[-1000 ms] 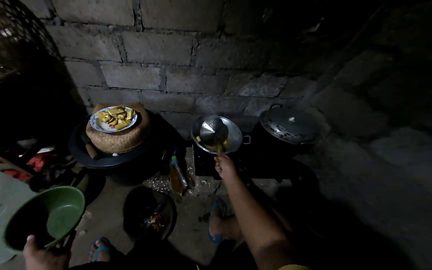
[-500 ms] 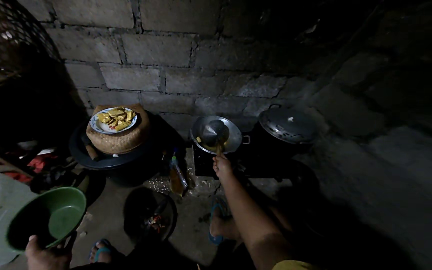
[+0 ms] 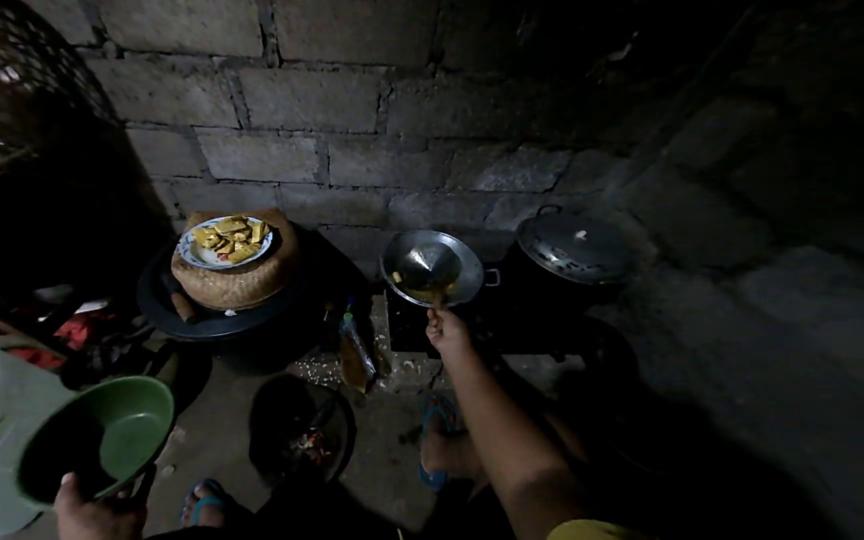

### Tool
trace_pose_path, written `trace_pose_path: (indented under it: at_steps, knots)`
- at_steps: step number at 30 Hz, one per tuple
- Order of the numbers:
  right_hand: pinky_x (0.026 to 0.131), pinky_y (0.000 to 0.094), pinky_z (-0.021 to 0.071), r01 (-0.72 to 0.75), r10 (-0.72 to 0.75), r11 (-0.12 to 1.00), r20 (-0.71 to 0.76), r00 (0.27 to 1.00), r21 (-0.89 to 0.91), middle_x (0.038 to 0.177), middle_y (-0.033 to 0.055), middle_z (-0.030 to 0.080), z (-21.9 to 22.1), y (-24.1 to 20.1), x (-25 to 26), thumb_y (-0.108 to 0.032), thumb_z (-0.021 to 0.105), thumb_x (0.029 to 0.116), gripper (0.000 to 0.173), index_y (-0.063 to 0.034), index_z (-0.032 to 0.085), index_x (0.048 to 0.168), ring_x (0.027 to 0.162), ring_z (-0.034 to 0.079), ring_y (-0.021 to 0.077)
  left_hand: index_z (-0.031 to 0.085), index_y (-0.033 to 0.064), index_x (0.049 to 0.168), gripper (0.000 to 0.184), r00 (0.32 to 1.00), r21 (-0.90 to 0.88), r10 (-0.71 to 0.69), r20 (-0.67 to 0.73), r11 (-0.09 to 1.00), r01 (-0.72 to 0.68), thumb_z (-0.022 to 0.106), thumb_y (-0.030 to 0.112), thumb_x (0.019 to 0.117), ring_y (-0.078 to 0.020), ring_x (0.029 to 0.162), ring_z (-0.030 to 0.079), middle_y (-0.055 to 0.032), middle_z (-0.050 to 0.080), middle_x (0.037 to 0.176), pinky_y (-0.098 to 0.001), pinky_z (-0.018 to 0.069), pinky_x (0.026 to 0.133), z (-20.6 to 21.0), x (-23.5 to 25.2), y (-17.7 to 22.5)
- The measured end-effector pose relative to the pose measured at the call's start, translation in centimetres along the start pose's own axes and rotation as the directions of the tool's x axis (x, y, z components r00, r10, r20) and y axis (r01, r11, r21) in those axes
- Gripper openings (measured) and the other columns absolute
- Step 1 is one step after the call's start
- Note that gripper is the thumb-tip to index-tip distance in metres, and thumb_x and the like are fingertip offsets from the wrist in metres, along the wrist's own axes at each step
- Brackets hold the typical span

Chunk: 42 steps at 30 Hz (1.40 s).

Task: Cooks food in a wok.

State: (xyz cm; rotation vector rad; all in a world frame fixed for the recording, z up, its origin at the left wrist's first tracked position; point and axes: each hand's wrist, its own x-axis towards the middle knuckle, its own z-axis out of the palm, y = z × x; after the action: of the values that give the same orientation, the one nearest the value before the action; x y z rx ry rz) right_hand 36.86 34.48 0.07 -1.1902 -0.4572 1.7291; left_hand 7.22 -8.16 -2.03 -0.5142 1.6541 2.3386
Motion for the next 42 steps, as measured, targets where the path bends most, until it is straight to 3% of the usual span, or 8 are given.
trace_pose_path:
  at_steps: [4,7,13,19,24,26,33,42]
  knots:
    - [0.047,0.0212,0.0338,0.100,-0.094,0.895,0.035,0.995,-0.434,0.089,0.0061,0.054,-0.6,1.0,0.3,-0.003,0.049,0.1053,0.041,-0.0048,0.046,0.146,0.055,0.041,0.0072,0.049,0.0184,0.135,0.050,1.000,-0.005,0.003,-0.001,1.000,-0.003,0.039,0.056,0.1047,-0.0208,0.099,0.058,-0.0065,0.056,0.115,-0.0475,0.0511,0.084,0.0,-0.1,0.0]
    - [0.050,0.0241,0.0352,0.136,-0.110,0.826,0.081,0.991,-0.546,0.093,0.0076,0.053,-1.0,1.4,0.7,-0.003,0.051,0.1048,0.048,-0.0066,0.042,0.152,0.058,0.042,0.0097,0.049,0.0176,0.134,0.049,1.000,-0.009,0.003,0.001,1.000,-0.003,0.038,0.056,0.1049,-0.0205,0.098,0.058,-0.0062,0.055,0.115,-0.0468,0.0509,0.084,-0.1,-0.2,0.1]
    - [0.044,0.0179,0.0344,0.073,-0.057,0.947,0.062,0.996,-0.314,0.088,0.0058,0.054,-0.5,0.5,0.2,-0.004,0.046,0.1067,0.029,-0.0028,0.049,0.136,0.051,0.041,0.0051,0.048,0.0189,0.134,0.049,1.000,-0.019,0.011,0.001,1.000,-0.011,0.039,0.057,0.1041,-0.0201,0.096,0.058,-0.0056,0.055,0.112,-0.0474,0.0515,0.084,-0.2,0.0,0.0]
    - [0.046,0.0204,0.0350,0.078,-0.070,0.924,0.035,0.997,-0.374,0.087,0.0060,0.051,-0.1,1.0,0.3,-0.002,0.049,0.1051,0.038,-0.0039,0.047,0.143,0.054,0.041,0.0076,0.049,0.0188,0.134,0.047,1.000,-0.024,-0.002,0.009,1.000,0.003,0.038,0.055,0.1051,-0.0208,0.096,0.058,-0.0060,0.055,0.113,-0.0473,0.0512,0.083,0.1,-0.4,0.1]
    - [0.042,0.0137,0.0390,-0.028,0.029,0.991,-0.008,1.000,0.132,0.081,0.0037,0.054,-0.2,0.2,0.4,-0.009,0.044,0.1074,0.011,-0.0049,0.052,0.113,0.048,0.045,0.0021,0.049,0.0187,0.133,0.047,1.000,-0.013,0.017,0.016,1.000,-0.017,0.039,0.055,0.1051,-0.0201,0.096,0.058,-0.0052,0.055,0.112,-0.0475,0.0517,0.083,-0.2,-0.2,0.0]
    - [0.041,0.0136,0.0392,-0.039,0.042,0.979,-0.009,0.999,0.201,0.080,0.0037,0.055,-0.5,-0.2,0.3,-0.009,0.045,0.1070,0.009,-0.0055,0.053,0.109,0.048,0.045,0.0020,0.048,0.0184,0.135,0.049,1.000,-0.014,0.015,0.008,1.000,-0.015,0.039,0.056,0.1047,-0.0210,0.099,0.058,-0.0063,0.056,0.115,-0.0492,0.0512,0.085,-0.2,0.0,-0.1]
    - [0.041,0.0146,0.0398,-0.018,0.012,0.986,0.035,0.999,0.167,0.080,0.0042,0.057,-0.7,-0.7,-0.4,-0.007,0.045,0.1066,0.011,-0.0048,0.052,0.114,0.048,0.046,0.0027,0.049,0.0191,0.136,0.050,1.000,-0.024,0.016,0.012,1.000,-0.016,0.040,0.056,0.1039,-0.0220,0.101,0.059,-0.0066,0.057,0.117,-0.0495,0.0515,0.085,-0.2,0.6,-0.4]
    - [0.045,0.0172,0.0372,0.070,-0.048,0.987,0.152,0.987,-0.147,0.090,0.0053,0.058,-0.1,-0.4,-2.0,-0.007,0.041,0.1094,0.035,-0.0048,0.045,0.144,0.052,0.045,0.0042,0.047,0.0185,0.139,0.052,1.000,-0.009,0.000,0.009,1.000,0.000,0.038,0.057,0.1046,-0.0230,0.105,0.057,-0.0086,0.055,0.121,-0.0504,0.0507,0.086,0.0,0.1,-0.2]
